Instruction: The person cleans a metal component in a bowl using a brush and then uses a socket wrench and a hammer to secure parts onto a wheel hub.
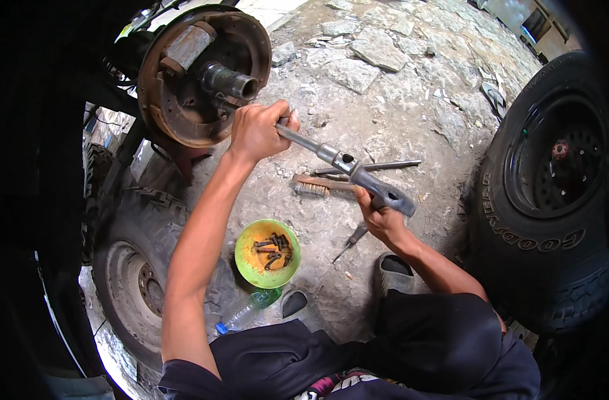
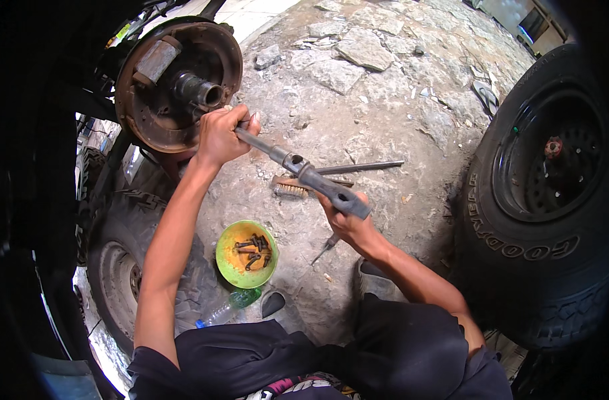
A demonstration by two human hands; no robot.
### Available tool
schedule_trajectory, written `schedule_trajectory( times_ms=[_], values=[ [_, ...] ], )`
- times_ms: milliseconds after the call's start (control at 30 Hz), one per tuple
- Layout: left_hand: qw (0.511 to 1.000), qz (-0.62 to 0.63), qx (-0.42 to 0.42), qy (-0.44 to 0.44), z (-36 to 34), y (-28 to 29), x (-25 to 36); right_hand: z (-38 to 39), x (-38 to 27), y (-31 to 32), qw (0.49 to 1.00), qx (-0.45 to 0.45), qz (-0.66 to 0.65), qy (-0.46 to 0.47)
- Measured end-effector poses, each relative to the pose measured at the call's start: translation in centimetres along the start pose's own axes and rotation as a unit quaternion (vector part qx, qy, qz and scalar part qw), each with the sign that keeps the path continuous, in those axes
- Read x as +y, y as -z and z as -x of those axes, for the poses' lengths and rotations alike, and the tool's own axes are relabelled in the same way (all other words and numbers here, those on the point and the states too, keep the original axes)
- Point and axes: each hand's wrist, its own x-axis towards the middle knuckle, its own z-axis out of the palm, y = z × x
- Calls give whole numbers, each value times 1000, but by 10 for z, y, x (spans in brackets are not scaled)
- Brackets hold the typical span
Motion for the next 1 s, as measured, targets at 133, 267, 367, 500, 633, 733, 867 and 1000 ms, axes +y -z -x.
schedule_trajectory(
  times_ms=[133,267,367,500,633,733,867,1000],
  values=[
    [1000,-2,0,3,0,1,-1,4,-21,-5,984,27,-176,3],
    [1000,0,-2,-1,-3,-3,1,14,26,-5,974,-2,-224,-32],
    [1000,-2,-5,6,2,2,-2,7,-15,-8,992,-15,-122,-7],
    [1000,8,4,-5,-2,-1,1,3,-20,0,992,-7,-113,63],
    [1000,-6,5,2,-2,1,1,7,-31,-2,999,5,-28,39],
    [1000,-15,-7,11,-2,3,1,-12,-40,-5,965,39,-163,204],
    [1000,-2,2,9,-3,-2,1,11,-6,-10,995,-55,-77,-25],
    [1000,2,1,6,-2,0,0,7,-41,-8,976,31,-191,98]
  ],
)
